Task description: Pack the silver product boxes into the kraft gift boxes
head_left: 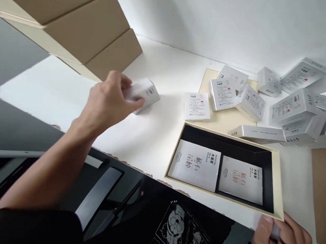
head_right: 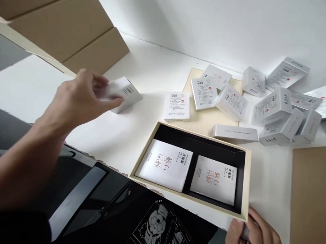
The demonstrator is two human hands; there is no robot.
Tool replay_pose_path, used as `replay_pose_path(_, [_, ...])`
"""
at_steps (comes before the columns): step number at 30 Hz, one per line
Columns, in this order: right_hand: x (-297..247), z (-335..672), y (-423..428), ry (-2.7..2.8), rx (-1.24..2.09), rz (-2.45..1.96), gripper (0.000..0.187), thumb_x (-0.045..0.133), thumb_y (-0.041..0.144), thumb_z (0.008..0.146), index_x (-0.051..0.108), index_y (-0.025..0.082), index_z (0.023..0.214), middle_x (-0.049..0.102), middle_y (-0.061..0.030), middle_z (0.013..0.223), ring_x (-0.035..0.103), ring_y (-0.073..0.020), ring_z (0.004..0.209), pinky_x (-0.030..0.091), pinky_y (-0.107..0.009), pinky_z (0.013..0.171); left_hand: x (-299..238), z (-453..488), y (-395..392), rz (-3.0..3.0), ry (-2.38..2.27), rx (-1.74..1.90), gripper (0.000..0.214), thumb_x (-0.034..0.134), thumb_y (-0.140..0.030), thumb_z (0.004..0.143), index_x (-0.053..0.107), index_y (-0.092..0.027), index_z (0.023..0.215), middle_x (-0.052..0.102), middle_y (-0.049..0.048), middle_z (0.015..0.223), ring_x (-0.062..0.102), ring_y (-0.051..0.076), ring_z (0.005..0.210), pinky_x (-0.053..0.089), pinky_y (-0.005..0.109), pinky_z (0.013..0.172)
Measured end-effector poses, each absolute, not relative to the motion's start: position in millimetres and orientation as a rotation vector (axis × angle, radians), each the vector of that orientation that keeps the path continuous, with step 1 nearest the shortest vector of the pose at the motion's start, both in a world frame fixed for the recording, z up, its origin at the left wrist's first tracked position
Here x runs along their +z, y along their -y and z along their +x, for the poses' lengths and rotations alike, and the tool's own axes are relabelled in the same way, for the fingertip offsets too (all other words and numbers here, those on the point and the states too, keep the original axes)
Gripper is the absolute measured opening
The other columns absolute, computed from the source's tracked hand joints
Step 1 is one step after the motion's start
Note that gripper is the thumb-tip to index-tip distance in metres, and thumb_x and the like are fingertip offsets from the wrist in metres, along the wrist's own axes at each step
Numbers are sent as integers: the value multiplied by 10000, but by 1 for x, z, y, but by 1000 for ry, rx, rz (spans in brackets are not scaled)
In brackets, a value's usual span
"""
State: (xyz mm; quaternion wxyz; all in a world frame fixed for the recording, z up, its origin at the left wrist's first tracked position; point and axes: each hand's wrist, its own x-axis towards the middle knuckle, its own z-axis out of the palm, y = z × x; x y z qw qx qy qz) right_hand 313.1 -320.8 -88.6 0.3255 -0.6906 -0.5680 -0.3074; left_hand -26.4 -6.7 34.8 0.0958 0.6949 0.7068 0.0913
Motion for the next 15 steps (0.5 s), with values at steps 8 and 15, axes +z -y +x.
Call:
replay_pose_path(8, [-90, 316, 322, 1469, -735, -1812, 141, 751, 98, 884, 658, 179, 814, 745, -104, 847, 657, -237, 711, 487, -375, 742, 53, -29, -6, 2109, -1818, 38, 457, 579, -570, 918, 645, -158, 1106, 744, 117, 1004, 646, 243, 851, 499, 367, 707])
replay_pose_path(15, [-90, 311, 319, 1509, -746, -1820, 85, 699, 116, 927, 662, 179, 882, 744, -95, 899, 665, -228, 793, 527, -357, 777, 103, 41, 46, 2268, -996, 222, 613, 440, -505, 991, 554, -119, 1454, 795, 77, 1096, 677, 139, 870, 524, 232, 734])
